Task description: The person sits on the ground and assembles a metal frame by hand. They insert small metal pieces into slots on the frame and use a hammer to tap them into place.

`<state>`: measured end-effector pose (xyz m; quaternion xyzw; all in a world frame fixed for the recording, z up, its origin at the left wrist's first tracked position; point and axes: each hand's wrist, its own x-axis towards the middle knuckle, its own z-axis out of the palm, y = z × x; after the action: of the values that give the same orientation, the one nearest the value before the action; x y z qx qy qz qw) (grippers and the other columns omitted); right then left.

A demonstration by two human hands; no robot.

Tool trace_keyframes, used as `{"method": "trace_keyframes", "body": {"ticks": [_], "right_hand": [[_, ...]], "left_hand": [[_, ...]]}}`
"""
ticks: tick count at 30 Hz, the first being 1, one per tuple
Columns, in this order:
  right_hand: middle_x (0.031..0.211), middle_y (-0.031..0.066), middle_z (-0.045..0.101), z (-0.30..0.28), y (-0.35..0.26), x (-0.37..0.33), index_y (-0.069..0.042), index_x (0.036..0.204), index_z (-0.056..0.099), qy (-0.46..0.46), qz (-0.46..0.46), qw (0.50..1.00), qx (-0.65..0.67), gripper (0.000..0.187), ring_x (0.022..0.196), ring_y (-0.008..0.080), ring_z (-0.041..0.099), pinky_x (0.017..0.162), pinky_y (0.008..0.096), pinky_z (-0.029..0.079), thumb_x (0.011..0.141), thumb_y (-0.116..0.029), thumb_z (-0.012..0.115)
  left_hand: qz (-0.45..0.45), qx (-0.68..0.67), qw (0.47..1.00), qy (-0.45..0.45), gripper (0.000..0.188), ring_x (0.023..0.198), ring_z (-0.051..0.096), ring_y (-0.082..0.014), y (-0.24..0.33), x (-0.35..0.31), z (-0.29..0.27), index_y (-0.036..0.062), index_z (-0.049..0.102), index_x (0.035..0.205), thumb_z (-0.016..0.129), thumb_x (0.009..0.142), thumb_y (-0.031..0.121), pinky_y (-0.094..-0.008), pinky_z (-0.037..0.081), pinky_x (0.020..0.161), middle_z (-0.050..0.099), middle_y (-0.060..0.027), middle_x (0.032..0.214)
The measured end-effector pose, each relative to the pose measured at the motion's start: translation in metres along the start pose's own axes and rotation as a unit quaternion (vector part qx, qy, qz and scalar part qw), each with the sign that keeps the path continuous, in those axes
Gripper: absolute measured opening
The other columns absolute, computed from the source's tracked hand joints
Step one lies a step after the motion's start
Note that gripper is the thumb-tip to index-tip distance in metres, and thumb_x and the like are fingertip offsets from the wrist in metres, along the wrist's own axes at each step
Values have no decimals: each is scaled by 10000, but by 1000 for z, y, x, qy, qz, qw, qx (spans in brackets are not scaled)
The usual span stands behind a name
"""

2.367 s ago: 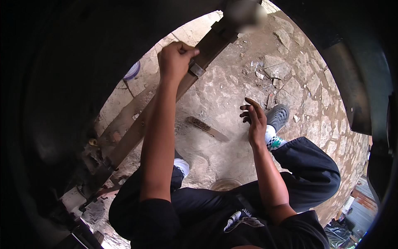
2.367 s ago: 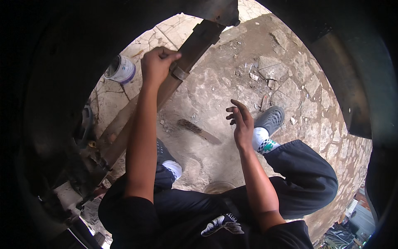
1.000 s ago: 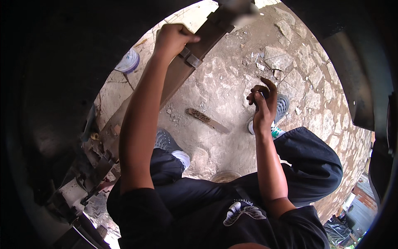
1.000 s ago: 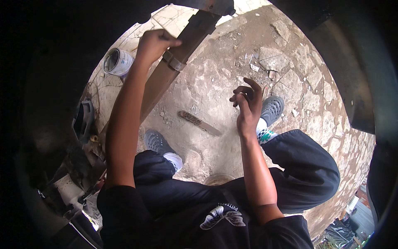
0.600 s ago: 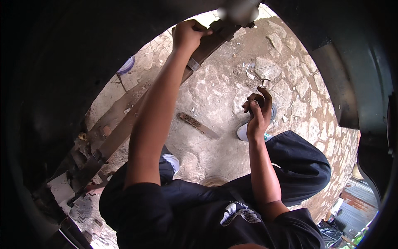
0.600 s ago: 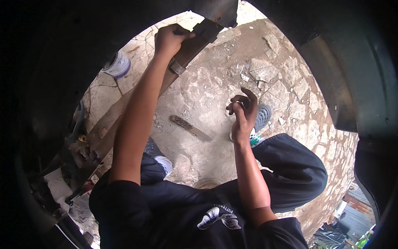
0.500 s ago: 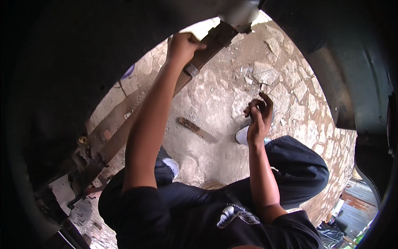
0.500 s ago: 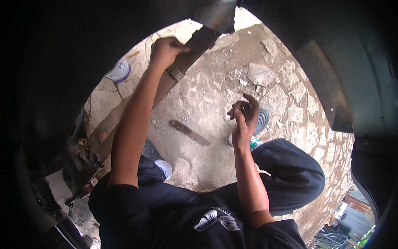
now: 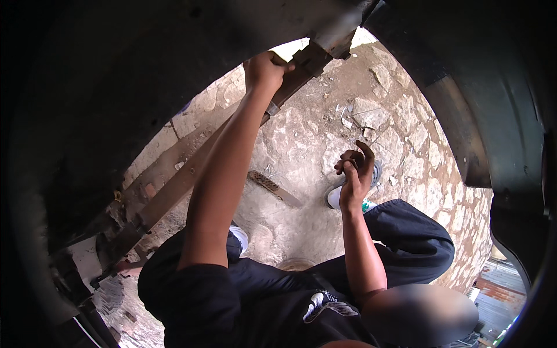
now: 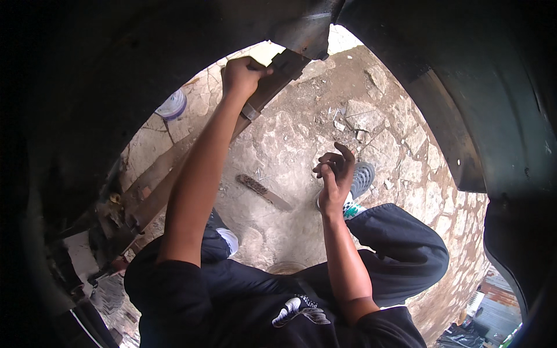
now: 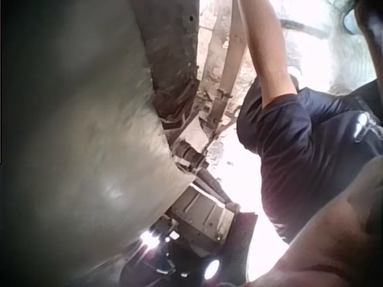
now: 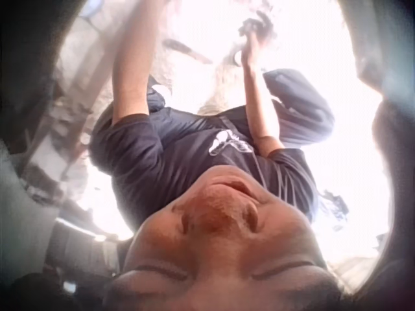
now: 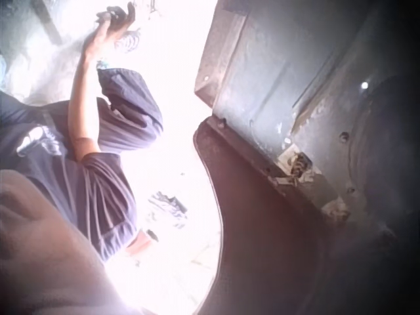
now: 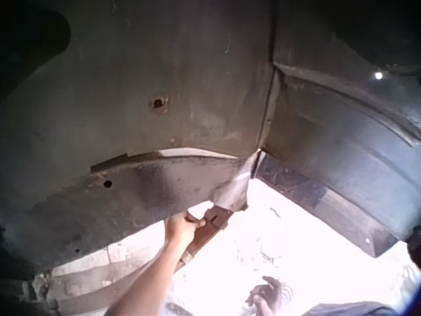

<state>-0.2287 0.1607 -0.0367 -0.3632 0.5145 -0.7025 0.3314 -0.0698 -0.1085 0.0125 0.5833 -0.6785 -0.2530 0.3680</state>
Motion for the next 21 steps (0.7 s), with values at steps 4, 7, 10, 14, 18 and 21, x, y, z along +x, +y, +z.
{"method": "trace_keyframes", "body": {"ticks": [4,7,10,14,18,21], "right_hand": [[958,100,609,-7,3,-6,23,1434,428,6,9,1000,0,614,759,169,590,681,289,479,920,-188,688],[978,103,616,-7,12,-12,15,1440,424,-11,26,1000,0,614,759,165,598,683,288,485,922,-182,689],[989,102,617,-1,17,-18,3,1444,423,-31,44,999,-2,599,766,161,602,693,282,493,926,-165,672],[988,96,610,5,9,-22,-6,1447,423,-53,39,998,-5,578,779,157,609,702,277,498,935,-146,650],[987,92,604,-4,0,-20,-7,1447,421,-38,20,999,-10,571,785,153,609,701,278,498,939,-134,647],[981,92,605,-10,0,-19,-14,1449,422,-27,24,999,-14,579,786,158,609,703,280,496,932,-125,656]], "left_hand": [[-56,-32,995,-82,268,720,727,-203,8,-39,-9,64,789,810,945,719,262,-342,545,732,766,-91,771],[-93,-74,992,-49,228,684,719,-226,14,-50,-8,48,779,786,931,733,209,-356,540,694,757,-109,751],[-49,-86,994,38,153,699,728,-268,18,-46,3,22,763,751,891,763,104,-373,537,688,754,-148,768],[-59,-73,994,57,213,772,745,-293,17,-22,6,42,779,768,910,752,209,-395,559,772,762,-147,796],[-71,-41,995,-61,256,778,743,-302,13,-29,-1,57,796,793,936,723,259,-395,558,780,764,-149,802],[-62,-76,995,-19,267,778,743,-304,19,-40,3,48,794,797,940,714,255,-396,557,781,765,-156,811]]}}
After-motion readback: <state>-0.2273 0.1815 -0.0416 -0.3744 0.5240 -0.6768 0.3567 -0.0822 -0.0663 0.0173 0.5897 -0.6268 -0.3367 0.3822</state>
